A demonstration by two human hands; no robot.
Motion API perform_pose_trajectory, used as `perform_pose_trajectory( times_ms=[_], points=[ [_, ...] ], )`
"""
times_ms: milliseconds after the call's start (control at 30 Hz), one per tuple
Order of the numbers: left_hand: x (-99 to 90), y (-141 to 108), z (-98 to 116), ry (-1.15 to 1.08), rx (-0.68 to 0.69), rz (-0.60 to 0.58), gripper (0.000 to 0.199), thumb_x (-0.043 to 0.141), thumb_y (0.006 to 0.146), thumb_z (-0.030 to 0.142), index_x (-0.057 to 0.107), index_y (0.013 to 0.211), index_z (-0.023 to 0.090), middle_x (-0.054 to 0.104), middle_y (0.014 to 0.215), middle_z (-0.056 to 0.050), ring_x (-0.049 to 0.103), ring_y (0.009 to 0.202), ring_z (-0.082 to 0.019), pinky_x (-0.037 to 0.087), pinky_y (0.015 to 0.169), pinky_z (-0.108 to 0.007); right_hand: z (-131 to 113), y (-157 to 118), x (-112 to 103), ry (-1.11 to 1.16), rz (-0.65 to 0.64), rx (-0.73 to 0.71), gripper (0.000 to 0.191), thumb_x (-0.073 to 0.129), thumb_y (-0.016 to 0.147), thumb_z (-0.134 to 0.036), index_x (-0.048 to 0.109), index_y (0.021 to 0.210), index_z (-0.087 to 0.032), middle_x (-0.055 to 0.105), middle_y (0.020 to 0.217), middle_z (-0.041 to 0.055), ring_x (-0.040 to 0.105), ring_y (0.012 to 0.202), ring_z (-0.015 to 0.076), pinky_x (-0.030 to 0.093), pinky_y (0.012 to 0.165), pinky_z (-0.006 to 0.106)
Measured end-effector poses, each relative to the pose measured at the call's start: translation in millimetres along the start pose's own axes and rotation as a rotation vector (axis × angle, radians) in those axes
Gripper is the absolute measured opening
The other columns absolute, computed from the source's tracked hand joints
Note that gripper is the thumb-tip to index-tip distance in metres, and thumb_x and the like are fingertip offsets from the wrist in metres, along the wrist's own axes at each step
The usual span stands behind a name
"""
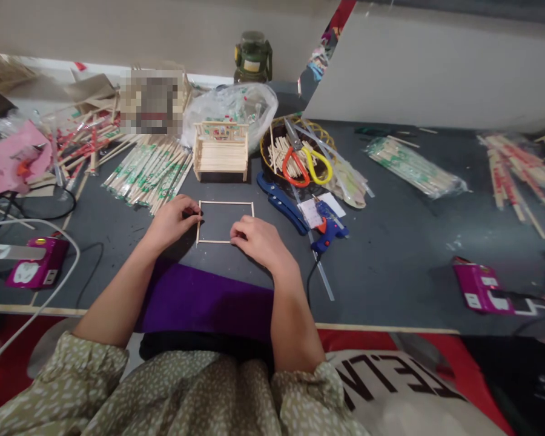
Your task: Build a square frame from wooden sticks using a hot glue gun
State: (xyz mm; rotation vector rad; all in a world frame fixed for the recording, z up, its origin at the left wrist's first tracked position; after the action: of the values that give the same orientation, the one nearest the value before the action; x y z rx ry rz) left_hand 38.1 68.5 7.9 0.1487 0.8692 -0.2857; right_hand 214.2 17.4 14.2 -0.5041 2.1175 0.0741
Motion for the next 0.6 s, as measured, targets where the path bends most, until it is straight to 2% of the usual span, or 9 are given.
perform_pose_trajectory(
  times_ms=[233, 600],
  points=[
    [-0.8, 0.4, 2.6, 0.017, 0.01, -0.002, 0.009, 0.068, 0.08, 0.016, 0.06, 0.082, 0.019, 0.06, 0.09, -0.002, 0.058, 0.081, -0.017, 0.046, 0.074, -0.03, -4.6, 3.2, 5.7, -0.09, -0.008, -0.05, 0.007, 0.064, 0.087, -0.018, 0.067, 0.084, -0.024, 0.064, 0.089, 0.0012, 0.058, 0.085, 0.0168, 0.034, 0.07, 0.028],
    [-1.4, -0.1, 3.6, 0.018, 0.012, -0.001, 0.008, 0.068, 0.08, 0.016, 0.061, 0.082, 0.019, 0.06, 0.09, -0.002, 0.057, 0.08, -0.016, 0.046, 0.072, -0.029, -4.0, 4.4, 10.6, -0.105, -0.059, -0.032, 0.013, 0.06, 0.089, -0.016, 0.067, 0.081, -0.023, 0.064, 0.087, 0.0015, 0.058, 0.085, 0.017, 0.034, 0.07, 0.028]
  ],
)
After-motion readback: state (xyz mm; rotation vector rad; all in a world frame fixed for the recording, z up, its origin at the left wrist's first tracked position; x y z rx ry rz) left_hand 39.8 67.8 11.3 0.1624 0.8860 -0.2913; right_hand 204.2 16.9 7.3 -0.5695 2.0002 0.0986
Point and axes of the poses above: each hand's wrist, its own y-axis towards the middle knuckle, its own x-axis out of the palm, z = x × y, the point moved 8 cm from there along y, towards the middle knuckle
